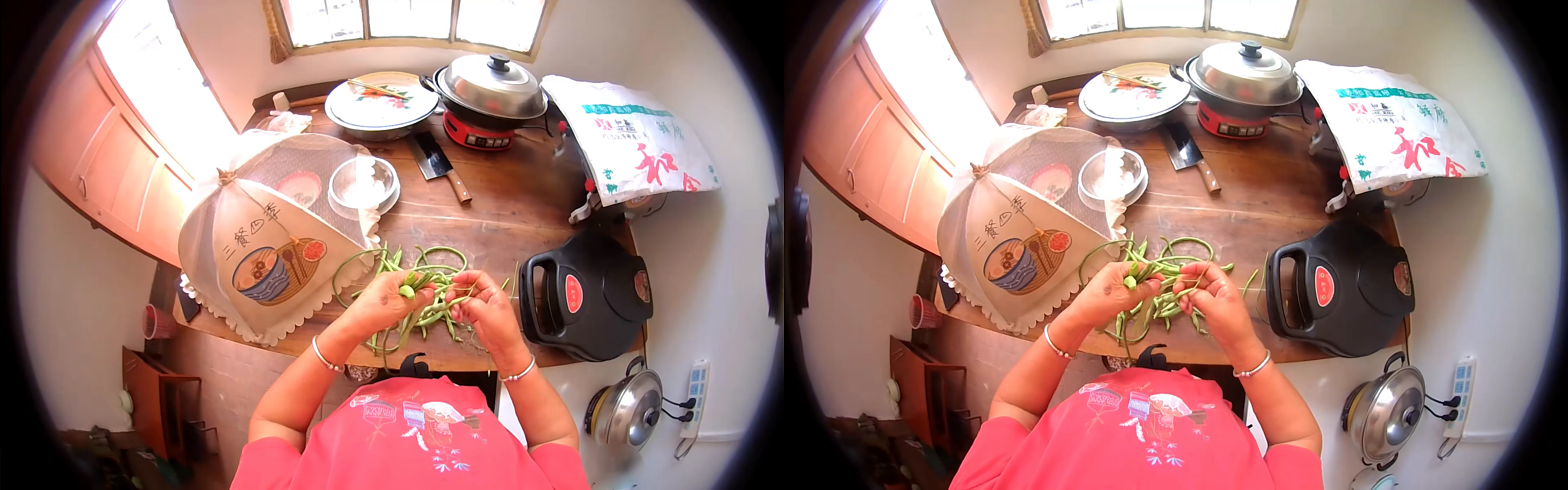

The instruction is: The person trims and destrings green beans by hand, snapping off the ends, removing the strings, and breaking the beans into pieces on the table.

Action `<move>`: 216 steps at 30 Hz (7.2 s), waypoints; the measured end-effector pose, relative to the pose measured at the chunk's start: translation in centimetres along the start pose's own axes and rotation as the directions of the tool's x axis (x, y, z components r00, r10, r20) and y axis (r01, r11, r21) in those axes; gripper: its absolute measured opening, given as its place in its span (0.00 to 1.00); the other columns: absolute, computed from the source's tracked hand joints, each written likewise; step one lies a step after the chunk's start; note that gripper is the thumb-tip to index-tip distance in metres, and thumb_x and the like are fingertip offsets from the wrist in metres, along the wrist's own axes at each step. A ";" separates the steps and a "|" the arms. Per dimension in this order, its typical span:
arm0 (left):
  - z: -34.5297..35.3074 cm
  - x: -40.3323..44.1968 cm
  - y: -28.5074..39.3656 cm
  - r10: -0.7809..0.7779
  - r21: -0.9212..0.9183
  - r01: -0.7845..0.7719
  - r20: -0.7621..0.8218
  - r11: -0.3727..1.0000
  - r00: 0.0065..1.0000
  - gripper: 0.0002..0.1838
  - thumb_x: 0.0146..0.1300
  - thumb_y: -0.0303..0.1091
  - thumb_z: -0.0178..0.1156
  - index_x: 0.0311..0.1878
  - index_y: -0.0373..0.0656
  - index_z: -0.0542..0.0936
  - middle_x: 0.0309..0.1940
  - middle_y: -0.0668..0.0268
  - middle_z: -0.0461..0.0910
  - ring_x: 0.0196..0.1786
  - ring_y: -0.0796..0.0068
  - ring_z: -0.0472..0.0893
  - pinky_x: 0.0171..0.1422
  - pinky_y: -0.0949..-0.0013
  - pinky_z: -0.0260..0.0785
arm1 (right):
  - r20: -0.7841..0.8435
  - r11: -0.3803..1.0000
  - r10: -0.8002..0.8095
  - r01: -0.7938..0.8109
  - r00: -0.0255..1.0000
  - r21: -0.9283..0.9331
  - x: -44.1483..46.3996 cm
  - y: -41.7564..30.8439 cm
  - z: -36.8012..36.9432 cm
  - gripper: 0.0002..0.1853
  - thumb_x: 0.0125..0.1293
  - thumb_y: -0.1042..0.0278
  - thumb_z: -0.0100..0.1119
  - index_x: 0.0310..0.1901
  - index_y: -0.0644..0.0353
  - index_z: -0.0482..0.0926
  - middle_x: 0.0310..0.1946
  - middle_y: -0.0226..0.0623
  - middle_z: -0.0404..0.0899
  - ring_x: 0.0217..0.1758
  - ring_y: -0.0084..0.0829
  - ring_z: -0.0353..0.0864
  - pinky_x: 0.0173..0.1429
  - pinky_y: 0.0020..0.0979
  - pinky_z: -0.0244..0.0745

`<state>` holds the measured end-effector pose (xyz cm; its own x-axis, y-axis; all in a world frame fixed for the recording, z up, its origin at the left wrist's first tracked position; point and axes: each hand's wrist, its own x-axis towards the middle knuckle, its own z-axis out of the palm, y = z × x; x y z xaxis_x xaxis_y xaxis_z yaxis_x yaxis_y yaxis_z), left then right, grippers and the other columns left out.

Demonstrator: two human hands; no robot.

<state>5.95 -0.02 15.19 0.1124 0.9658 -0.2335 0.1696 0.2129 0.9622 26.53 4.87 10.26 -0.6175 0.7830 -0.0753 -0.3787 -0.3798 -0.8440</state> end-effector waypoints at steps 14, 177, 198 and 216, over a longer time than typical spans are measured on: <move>0.3 0.4 -1.2 0.004 0.081 -0.007 0.036 0.997 0.999 0.09 0.67 0.34 0.62 0.46 0.40 0.83 0.30 0.80 0.76 0.32 0.90 0.69 0.34 0.79 0.63 | 0.221 0.344 -0.346 0.342 0.912 -0.874 -0.4 -1.6 2.0 0.06 0.64 0.74 0.57 0.41 0.65 0.76 0.36 0.45 0.76 0.38 0.46 0.77 0.41 0.39 0.72; -2.7 15.8 19.0 0.926 0.433 -0.824 -0.072 0.365 0.372 0.14 0.66 0.26 0.61 0.54 0.36 0.76 0.30 0.67 0.76 0.34 0.80 0.75 0.41 0.74 0.70 | -0.142 0.296 -0.372 -0.028 0.917 -0.955 -7.6 3.9 -5.6 0.11 0.67 0.65 0.59 0.47 0.59 0.80 0.34 0.46 0.83 0.35 0.46 0.82 0.38 0.41 0.76; 7.9 28.0 -4.3 0.288 0.806 -0.520 0.446 0.282 0.847 0.30 0.54 0.34 0.66 0.61 0.45 0.69 0.50 0.53 0.76 0.54 0.48 0.77 0.58 0.52 0.69 | -0.258 0.469 -0.390 -0.051 0.884 -0.882 -8.2 3.1 -5.2 0.12 0.68 0.63 0.57 0.46 0.60 0.80 0.39 0.46 0.83 0.41 0.46 0.82 0.42 0.40 0.77; 8.5 7.9 -2.7 0.134 0.216 -0.363 0.668 0.906 0.732 0.20 0.70 0.43 0.58 0.55 0.35 0.77 0.46 0.55 0.81 0.48 0.62 0.80 0.55 0.62 0.72 | -0.527 0.962 -0.271 0.249 0.805 -0.114 -6.9 1.4 -4.5 0.18 0.75 0.52 0.49 0.46 0.61 0.78 0.25 0.23 0.71 0.28 0.14 0.68 0.30 0.17 0.64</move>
<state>14.72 5.82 9.53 0.7587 0.6372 -0.1356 0.3246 -0.1894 0.9267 33.37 1.21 7.22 -0.0312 0.9933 -0.1116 -0.4397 -0.1139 -0.8909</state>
